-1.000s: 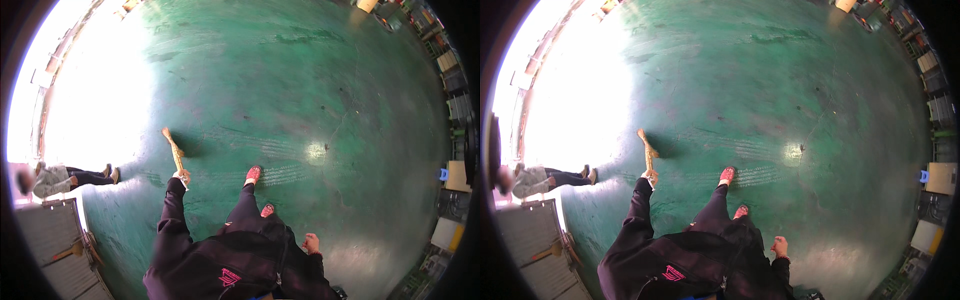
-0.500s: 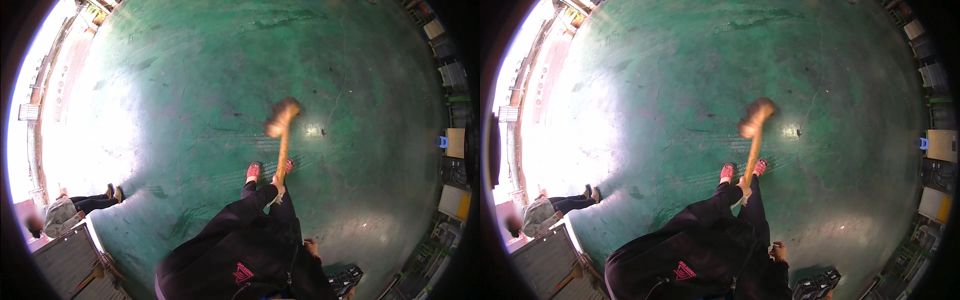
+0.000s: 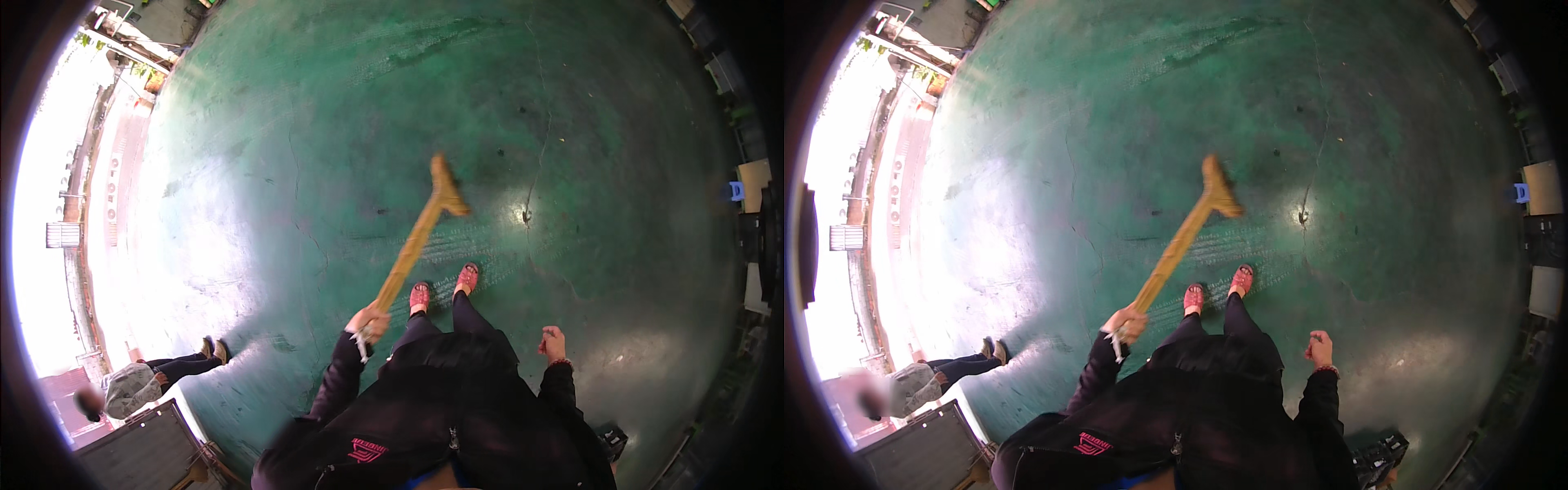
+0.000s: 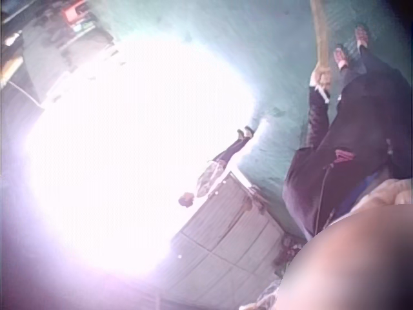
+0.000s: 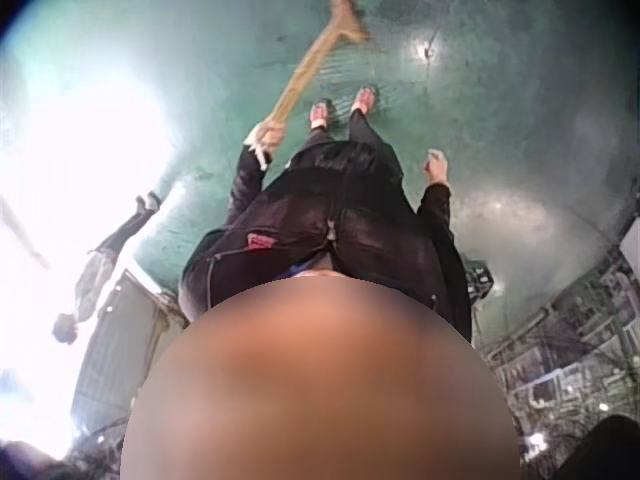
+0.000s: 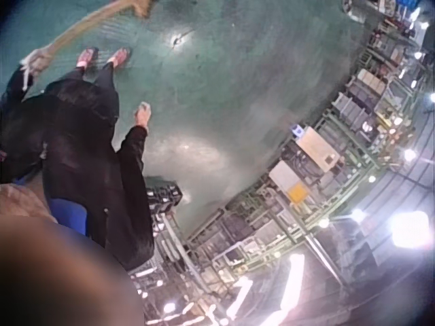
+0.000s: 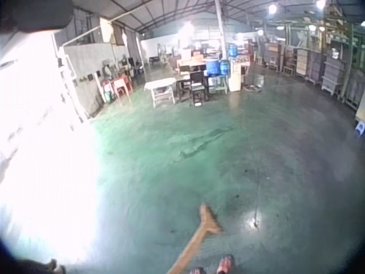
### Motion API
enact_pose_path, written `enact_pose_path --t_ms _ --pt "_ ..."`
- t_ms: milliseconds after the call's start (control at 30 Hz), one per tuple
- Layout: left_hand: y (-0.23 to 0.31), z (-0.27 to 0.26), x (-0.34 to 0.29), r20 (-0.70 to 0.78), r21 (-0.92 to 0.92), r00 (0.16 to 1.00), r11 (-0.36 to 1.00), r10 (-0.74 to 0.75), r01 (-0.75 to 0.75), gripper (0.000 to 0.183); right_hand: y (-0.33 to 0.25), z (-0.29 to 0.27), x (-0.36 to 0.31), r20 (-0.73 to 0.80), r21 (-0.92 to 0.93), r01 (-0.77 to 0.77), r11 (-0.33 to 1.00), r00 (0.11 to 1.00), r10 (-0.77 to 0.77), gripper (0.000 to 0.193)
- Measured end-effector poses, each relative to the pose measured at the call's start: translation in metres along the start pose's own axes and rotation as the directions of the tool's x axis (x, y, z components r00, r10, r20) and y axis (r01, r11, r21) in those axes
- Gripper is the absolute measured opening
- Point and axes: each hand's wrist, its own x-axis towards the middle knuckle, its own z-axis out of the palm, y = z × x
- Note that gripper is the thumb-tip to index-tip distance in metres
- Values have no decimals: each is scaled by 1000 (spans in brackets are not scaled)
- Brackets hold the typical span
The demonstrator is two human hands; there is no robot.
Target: The person sweeps a large green factory floor using a traditional straw broom. They move systematically across the area, gathering debris into piles and navigating around equipment, crates, and other workers. The person occasionally pauses to adjust their position or the broom.
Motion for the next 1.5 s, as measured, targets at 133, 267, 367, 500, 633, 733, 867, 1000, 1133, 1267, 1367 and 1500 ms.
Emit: enact_pose_path --t_ms 133,267,367,500,633,733,867,1000,1133,1267,1367,1500 --pt "22 -20 -18 -313 161 917 966 246 -204 48 12 -17 9 -20 -42 -115 992 993 114 16" --pt "88 -62 38 -490 456 710 843 506 -286 32 39 -27 -1 -40 -65 -296 953 955 294 19" --pt "151 -108 107 -413 222 807 906 423 -361 22 50 -32 -20 -56 -91 -376 922 926 373 21" --pt "155 -120 216 11 -77 995 992 96 -95 47 51 -45 -41 -131 -51 -445 894 890 436 21" --pt "55 -29 329 -304 199 952 976 -29 94 56 50 -48 -46 -158 79 -482 873 858 488 19" --pt "-36 55 387 -416 765 861 624 291 159 55 49 -42 -41 -150 100 -463 881 868 473 19" --pt "-95 136 438 -137 973 936 223 323 66 24 47 -36 -35 -100 189 -404 895 899 427 20" --pt "-58 215 438 384 220 863 940 -329 260 11 45 -41 -32 -81 269 -360 893 916 394 20" --pt "-4 267 348 197 142 827 850 -527 508 23 48 -52 -8 -55 283 -380 881 910 410 16" --pt "44 235 251 269 212 850 888 -454 407 24 30 -55 46 38 191 -381 905 924 381 12" --pt "89 184 191 215 46 870 895 -443 444 19 -9 -47 85 44 135 -276 952 961 272 14" --pt "127 132 118 134 -127 984 987 114 -97 22 -89 -22 138 59 172 -96 980 994 87 16"
